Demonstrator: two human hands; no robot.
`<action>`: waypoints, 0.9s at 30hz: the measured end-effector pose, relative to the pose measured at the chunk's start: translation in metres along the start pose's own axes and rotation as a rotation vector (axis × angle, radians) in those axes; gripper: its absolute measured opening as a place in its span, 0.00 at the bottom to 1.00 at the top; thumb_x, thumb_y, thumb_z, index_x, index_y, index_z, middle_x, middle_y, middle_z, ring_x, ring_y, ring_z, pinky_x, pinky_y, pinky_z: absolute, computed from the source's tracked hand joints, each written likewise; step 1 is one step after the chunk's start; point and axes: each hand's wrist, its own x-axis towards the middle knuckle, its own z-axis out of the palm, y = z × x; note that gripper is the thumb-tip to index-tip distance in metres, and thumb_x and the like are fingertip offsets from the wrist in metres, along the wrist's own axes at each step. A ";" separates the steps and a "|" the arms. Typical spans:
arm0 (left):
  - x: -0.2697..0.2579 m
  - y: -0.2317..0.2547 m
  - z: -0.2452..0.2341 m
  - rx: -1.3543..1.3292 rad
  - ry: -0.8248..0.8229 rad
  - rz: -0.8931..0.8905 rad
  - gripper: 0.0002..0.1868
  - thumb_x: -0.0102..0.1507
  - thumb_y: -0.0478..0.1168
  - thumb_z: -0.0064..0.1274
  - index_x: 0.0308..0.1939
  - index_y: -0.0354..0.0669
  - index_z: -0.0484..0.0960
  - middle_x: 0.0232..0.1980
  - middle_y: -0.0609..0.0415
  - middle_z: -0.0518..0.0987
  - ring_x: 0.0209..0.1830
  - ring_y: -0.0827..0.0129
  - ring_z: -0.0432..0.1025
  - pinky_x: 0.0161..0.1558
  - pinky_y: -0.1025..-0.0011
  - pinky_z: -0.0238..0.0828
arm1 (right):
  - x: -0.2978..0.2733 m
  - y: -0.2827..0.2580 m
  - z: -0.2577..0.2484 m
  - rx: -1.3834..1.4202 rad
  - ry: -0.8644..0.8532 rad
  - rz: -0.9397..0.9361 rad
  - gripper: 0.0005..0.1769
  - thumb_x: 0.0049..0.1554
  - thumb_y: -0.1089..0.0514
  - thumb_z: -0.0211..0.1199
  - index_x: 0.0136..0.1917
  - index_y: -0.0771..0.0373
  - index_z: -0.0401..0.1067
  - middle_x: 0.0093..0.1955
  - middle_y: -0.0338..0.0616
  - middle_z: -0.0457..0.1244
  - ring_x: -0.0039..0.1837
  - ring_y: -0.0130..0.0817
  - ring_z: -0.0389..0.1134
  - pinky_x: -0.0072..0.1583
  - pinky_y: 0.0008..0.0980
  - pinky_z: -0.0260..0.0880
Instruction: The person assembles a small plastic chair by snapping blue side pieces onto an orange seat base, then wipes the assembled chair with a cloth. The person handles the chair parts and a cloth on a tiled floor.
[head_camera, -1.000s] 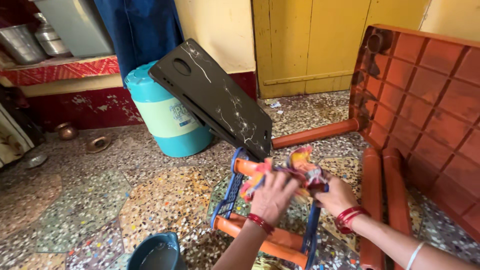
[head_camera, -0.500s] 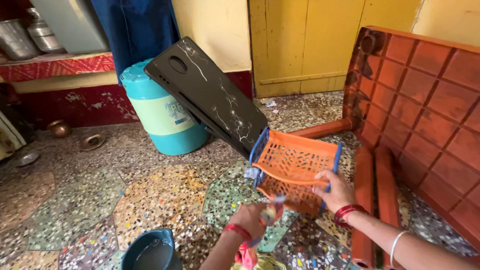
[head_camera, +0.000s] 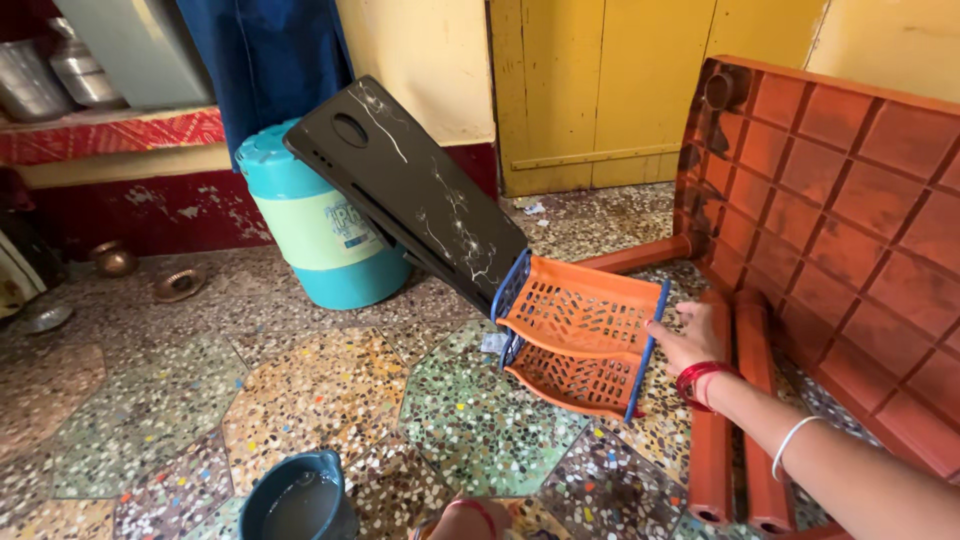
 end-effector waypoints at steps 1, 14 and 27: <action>-0.006 -0.005 -0.002 -0.006 -0.033 0.000 0.37 0.58 0.55 0.58 0.69 0.50 0.70 0.68 0.42 0.72 0.67 0.47 0.69 0.65 0.54 0.66 | 0.002 -0.005 0.001 0.015 -0.067 0.031 0.36 0.53 0.49 0.70 0.69 0.51 0.57 0.69 0.44 0.58 0.64 0.46 0.65 0.56 0.58 0.73; -0.056 -0.051 -0.188 -0.271 0.621 -0.028 0.50 0.60 0.68 0.58 0.75 0.39 0.61 0.72 0.34 0.71 0.73 0.48 0.68 0.71 0.58 0.64 | 0.028 0.019 0.037 0.162 -0.237 0.177 0.25 0.63 0.62 0.49 0.73 0.49 0.54 0.72 0.44 0.55 0.72 0.48 0.60 0.60 0.62 0.75; -0.002 -0.164 -0.181 -0.998 1.251 -0.396 0.22 0.64 0.46 0.47 0.56 0.35 0.81 0.51 0.32 0.83 0.53 0.46 0.79 0.52 0.53 0.75 | -0.008 -0.040 0.108 0.255 -0.644 0.138 0.28 0.60 0.60 0.57 0.73 0.46 0.61 0.73 0.40 0.60 0.72 0.43 0.63 0.66 0.58 0.71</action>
